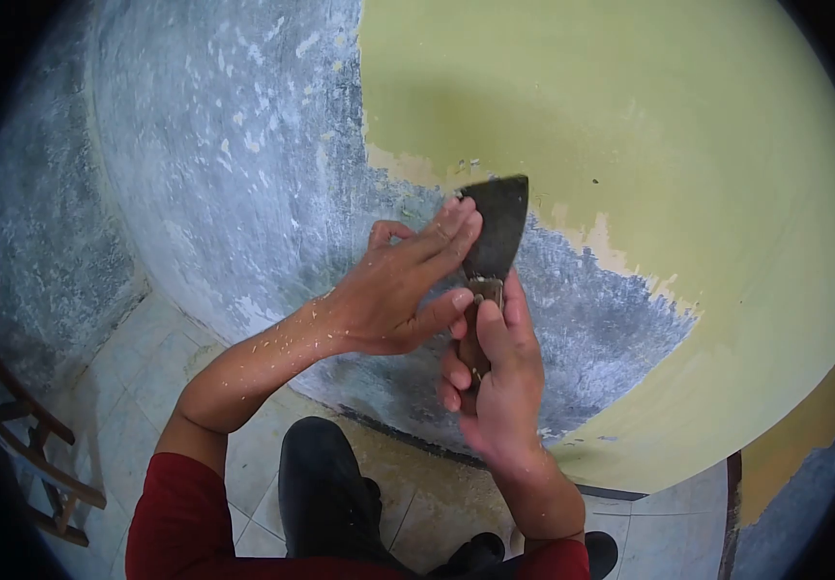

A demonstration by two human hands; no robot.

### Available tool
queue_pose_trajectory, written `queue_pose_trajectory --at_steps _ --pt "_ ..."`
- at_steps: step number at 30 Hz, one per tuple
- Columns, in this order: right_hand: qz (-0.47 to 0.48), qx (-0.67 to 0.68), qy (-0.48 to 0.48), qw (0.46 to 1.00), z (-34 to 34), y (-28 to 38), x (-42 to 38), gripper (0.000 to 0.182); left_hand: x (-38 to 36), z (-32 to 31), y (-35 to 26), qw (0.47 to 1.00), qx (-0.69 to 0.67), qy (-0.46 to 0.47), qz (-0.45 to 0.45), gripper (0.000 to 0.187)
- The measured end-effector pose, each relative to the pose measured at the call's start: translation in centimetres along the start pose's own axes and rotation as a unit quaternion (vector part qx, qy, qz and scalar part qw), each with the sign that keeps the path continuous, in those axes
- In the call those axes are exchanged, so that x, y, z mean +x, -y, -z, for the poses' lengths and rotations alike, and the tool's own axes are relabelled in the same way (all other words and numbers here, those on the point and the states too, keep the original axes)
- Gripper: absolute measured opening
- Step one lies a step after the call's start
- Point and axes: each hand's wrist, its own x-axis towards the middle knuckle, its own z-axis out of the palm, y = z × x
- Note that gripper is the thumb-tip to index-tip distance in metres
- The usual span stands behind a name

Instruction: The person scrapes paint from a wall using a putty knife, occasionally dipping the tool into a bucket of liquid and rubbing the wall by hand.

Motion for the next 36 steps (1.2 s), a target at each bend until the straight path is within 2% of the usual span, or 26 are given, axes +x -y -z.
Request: queue_pose_trajectory --at_steps 2,3,7,9,10,12,14,16,21,28,31,33,34,36 --pt "-0.022 0.000 0.001 1.000 0.4 -0.2 -1.4 0.049 -0.8 -0.4 -0.5 0.999 -0.022 0.039 -0.004 0.068" --pt "-0.018 -0.002 -0.022 1.000 0.6 -0.6 -1.3 0.049 -0.8 -0.6 -0.3 0.999 -0.017 0.036 -0.005 0.068" --pt "-0.029 0.025 0.004 0.999 0.0 0.5 -0.7 0.049 0.1 -0.3 0.4 0.999 -0.030 0.022 -0.007 0.070" --pt "0.003 0.013 -0.029 0.999 -0.3 -0.4 -0.8 0.035 -0.4 -0.6 0.1 0.999 -0.044 0.027 -0.001 0.070" --pt "-0.001 0.015 -0.034 0.999 0.1 -0.7 -1.0 0.035 -0.9 -1.1 0.0 0.999 -0.029 0.016 -0.008 0.070" --pt "-0.009 0.005 0.002 1.000 0.9 -0.8 -0.5 0.049 -0.3 -1.1 0.4 1.000 -0.007 -0.005 -0.016 0.070" --pt "0.007 -0.003 -0.006 1.000 0.0 -0.8 1.0 0.048 0.8 -0.7 0.6 0.999 0.021 -0.033 0.007 0.070" --pt "0.026 -0.009 -0.018 0.999 -0.3 -0.7 0.8 0.048 0.6 0.0 0.1 1.000 -0.005 -0.018 0.006 0.071" --pt "-0.019 -0.001 -0.004 1.000 1.9 -0.8 -0.9 0.048 -0.7 -1.5 -0.4 0.999 -0.019 0.031 -0.001 0.070" --pt "-0.016 0.072 0.046 0.996 3.8 -2.7 0.1 0.046 -1.7 -1.7 -0.9 0.999 -0.041 0.020 0.016 0.072" --pt "-0.016 0.095 0.033 0.995 3.6 -3.1 0.7 0.045 -2.1 -1.5 -1.2 0.999 -0.030 0.008 0.034 0.078" --pt "-0.002 0.097 0.021 0.995 3.5 -3.3 0.9 0.038 -2.4 -1.4 -1.1 0.998 -0.031 0.030 0.034 0.095" --pt "-0.001 0.095 0.025 0.995 3.9 -3.4 0.9 0.038 -2.6 -1.3 -1.5 0.999 -0.028 0.026 0.035 0.095" --pt "-0.027 0.125 0.070 0.989 5.1 -3.5 0.5 0.039 -3.3 -1.5 -2.6 0.997 -0.047 0.063 0.028 0.114"
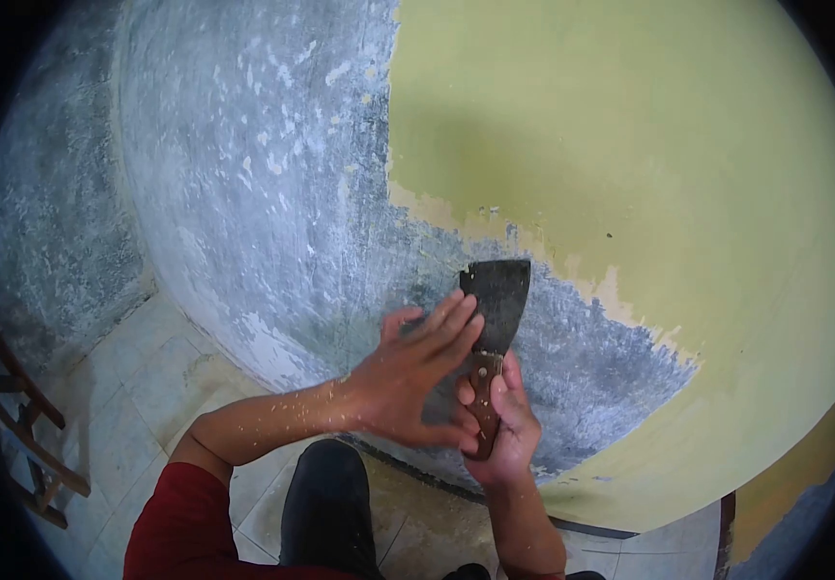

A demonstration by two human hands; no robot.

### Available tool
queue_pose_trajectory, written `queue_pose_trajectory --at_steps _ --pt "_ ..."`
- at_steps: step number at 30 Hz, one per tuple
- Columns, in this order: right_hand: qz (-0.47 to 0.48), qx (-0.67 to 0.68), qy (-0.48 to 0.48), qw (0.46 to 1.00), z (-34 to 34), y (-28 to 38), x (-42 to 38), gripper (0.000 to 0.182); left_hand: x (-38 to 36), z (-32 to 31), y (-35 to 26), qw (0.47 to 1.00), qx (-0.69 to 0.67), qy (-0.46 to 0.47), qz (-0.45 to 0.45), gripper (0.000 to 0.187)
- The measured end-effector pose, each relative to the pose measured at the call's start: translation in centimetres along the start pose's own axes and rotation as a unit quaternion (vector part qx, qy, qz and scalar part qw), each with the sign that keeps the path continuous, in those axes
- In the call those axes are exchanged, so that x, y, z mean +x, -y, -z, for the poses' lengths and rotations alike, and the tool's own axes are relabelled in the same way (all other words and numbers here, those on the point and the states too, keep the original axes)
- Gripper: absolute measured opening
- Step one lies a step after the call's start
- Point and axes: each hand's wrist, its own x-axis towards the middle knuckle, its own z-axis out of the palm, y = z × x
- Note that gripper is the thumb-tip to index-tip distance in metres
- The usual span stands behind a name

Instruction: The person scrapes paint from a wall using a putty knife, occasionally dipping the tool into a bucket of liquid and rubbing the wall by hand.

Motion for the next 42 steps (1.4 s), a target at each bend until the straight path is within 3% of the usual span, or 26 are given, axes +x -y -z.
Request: queue_pose_trajectory --at_steps 1,7,10,14,16,20,36,38,42 --pt "0.007 0.000 0.011 1.000 0.1 -0.2 0.1 0.044 -0.2 -0.6 -0.2 1.000 -0.003 0.001 -0.008 0.128" --pt "0.015 -0.011 -0.008 1.000 -2.5 0.5 0.1 0.052 0.0 -0.2 -1.4 0.998 -0.042 -0.050 0.006 0.140" --pt "0.015 -0.029 0.010 0.999 -1.7 0.5 -0.3 0.058 0.0 -0.5 -1.3 0.999 -0.028 -0.030 -0.001 0.143" --pt "0.022 -0.047 -0.001 0.999 -2.5 1.1 0.9 0.058 1.0 -0.3 -0.1 0.999 -0.031 -0.042 -0.006 0.139" --pt "0.026 -0.051 -0.052 0.997 -3.8 1.7 1.6 0.061 1.9 0.9 0.1 0.997 -0.013 -0.075 -0.014 0.139" --pt "0.029 -0.058 -0.032 0.997 -4.6 0.7 -0.4 0.051 0.3 0.3 -0.3 0.999 -0.035 -0.030 -0.022 0.143" --pt "-0.001 -0.086 -0.084 0.993 -7.3 2.4 -1.2 0.050 1.4 1.0 -0.9 0.991 -0.040 -0.115 -0.051 0.136" --pt "0.010 -0.088 -0.072 0.993 -6.6 2.3 -0.5 0.051 1.8 0.8 -0.8 0.986 -0.067 -0.123 -0.091 0.134" --pt "-0.014 -0.057 -0.055 0.997 -6.6 3.2 -0.7 0.052 1.8 0.5 -1.4 0.987 -0.057 -0.135 -0.065 0.134"
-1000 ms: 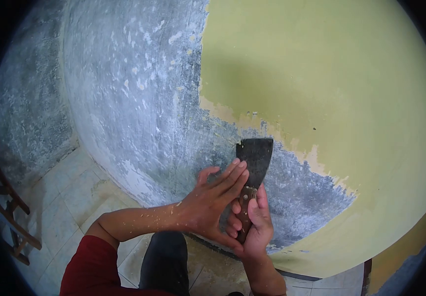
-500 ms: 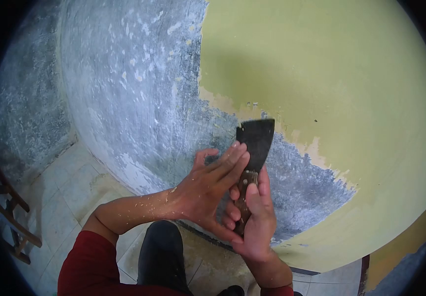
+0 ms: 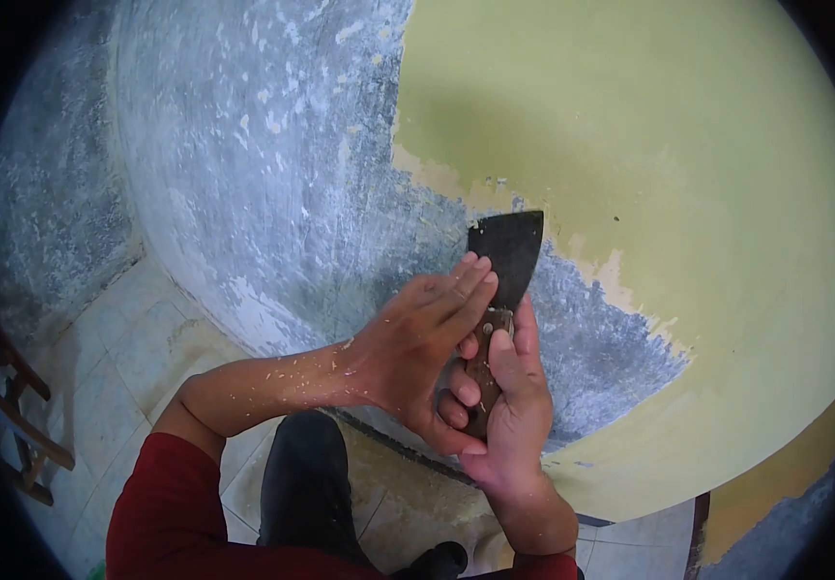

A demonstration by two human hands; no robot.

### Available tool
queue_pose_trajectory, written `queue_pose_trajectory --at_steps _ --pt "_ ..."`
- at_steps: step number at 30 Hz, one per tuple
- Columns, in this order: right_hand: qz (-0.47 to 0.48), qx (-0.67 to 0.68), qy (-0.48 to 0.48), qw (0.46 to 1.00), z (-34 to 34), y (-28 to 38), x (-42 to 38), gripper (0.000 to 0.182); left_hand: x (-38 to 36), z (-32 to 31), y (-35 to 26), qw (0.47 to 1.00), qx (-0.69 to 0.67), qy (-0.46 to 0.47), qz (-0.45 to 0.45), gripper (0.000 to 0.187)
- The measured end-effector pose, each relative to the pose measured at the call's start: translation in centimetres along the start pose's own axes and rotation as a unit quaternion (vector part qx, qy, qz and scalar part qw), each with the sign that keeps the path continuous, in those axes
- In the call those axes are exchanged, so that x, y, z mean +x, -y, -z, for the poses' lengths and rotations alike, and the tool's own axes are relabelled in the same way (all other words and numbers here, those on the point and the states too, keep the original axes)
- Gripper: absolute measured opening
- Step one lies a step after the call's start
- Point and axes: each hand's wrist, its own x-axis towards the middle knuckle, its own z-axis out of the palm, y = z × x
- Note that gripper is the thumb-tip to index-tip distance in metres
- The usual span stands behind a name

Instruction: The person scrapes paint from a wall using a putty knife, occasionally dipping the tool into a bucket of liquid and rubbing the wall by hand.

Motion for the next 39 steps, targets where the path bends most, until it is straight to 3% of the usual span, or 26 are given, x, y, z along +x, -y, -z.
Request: queue_pose_trajectory --at_steps 18,20,28,30,36,39 --pt "0.033 -0.044 -0.036 0.998 1.0 0.4 2.3 0.061 0.7 -1.2 0.9 1.000 0.004 -0.022 -0.004 0.131" --pt "0.041 -0.062 -0.040 0.996 0.9 0.3 2.5 0.062 1.7 -0.9 2.2 0.996 0.066 -0.057 -0.018 0.131" --pt "0.051 -0.044 -0.048 0.997 0.6 0.1 2.8 0.058 1.7 -0.2 1.7 0.999 0.028 -0.028 0.001 0.130" --pt "0.037 -0.034 0.007 0.999 -0.6 1.2 3.0 0.059 2.0 0.2 1.9 0.997 0.053 -0.049 0.007 0.130" --pt "0.050 -0.080 -0.011 0.995 1.7 -1.3 3.8 0.059 -0.2 -0.9 3.0 1.000 0.020 -0.013 0.008 0.134" --pt "0.012 -0.088 0.075 0.993 0.4 0.4 7.0 0.061 1.0 0.0 4.5 0.990 0.100 -0.094 0.021 0.134"
